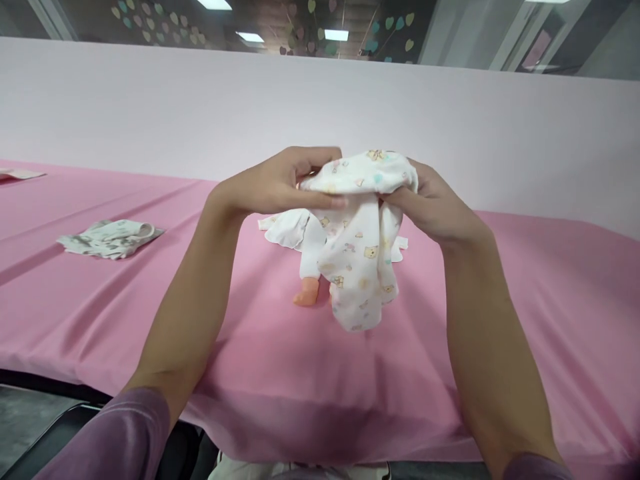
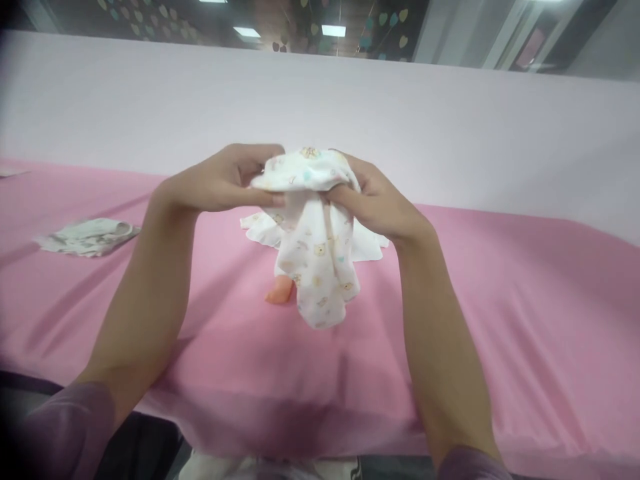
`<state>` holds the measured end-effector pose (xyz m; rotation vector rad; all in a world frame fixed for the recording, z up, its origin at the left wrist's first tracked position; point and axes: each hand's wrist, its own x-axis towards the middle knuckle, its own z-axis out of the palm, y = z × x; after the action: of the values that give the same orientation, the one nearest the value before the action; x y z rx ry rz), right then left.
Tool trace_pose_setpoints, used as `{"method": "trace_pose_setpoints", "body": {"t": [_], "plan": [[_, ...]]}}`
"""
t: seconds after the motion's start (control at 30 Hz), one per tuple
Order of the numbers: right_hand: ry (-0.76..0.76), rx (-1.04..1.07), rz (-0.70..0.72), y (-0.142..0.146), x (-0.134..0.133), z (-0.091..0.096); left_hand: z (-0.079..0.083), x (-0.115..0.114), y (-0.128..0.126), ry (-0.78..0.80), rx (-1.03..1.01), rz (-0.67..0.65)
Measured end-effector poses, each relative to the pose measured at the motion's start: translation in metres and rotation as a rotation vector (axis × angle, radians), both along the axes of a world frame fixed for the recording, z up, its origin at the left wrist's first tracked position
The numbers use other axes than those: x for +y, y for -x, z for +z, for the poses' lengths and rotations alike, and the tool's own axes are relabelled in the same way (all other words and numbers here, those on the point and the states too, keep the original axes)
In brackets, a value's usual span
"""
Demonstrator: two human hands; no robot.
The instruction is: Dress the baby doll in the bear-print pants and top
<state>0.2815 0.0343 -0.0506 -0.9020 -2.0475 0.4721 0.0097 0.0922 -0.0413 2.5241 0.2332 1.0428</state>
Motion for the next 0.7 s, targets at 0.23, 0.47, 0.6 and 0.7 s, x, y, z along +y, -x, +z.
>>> {"method": "trace_pose_setpoints", "body": {"t": [0.23, 0.47, 0.6, 0.7], "plan": [[0.264, -0.325, 0.245, 0.014, 0.000, -0.006, -0.005, 0.001, -0.019, 0.023, -0.239, 0.094], [0.250, -0.161, 0.162, 0.015, -0.004, -0.004, -0.007, 0.011, -0.006, 0.091, 0.055, -0.009], [0.120, 0.062, 0.110, 0.017, -0.001, -0.007, -0.004, 0.005, 0.002, 0.148, 0.163, -0.025], [0.087, 0.166, 0.097, 0.020, 0.004, -0.012, -0.003, 0.000, -0.001, 0.197, 0.166, -0.007]]}}
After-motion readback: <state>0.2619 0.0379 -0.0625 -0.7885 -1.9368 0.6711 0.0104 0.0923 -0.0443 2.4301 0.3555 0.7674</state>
